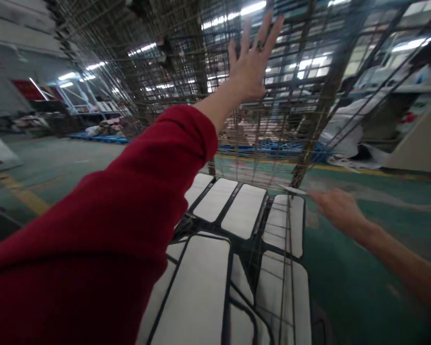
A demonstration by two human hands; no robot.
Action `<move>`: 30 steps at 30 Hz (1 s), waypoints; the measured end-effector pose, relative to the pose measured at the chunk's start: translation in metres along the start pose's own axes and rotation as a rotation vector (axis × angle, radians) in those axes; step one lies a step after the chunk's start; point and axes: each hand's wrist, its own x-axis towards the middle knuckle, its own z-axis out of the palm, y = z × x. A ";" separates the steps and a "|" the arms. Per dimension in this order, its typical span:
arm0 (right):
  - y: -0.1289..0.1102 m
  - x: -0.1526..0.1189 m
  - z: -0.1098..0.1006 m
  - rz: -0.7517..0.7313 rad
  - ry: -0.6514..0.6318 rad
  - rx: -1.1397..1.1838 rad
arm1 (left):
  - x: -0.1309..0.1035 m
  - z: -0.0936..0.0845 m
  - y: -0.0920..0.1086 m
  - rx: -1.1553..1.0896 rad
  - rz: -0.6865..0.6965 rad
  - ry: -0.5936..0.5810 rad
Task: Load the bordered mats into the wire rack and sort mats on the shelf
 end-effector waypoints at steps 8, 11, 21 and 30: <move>-0.024 -0.081 -0.016 -0.079 0.121 0.038 | -0.004 -0.012 0.002 -0.053 0.018 -0.055; -0.027 -0.067 0.015 -0.171 -0.095 -0.139 | -0.002 -0.012 0.002 -0.100 0.017 -0.082; -0.054 -0.002 0.051 -0.020 -0.387 -0.191 | 0.021 0.004 -0.001 -0.124 -0.002 -0.085; -0.078 -0.112 -0.011 -0.031 0.134 0.042 | 0.021 0.007 -0.005 -0.094 0.021 -0.104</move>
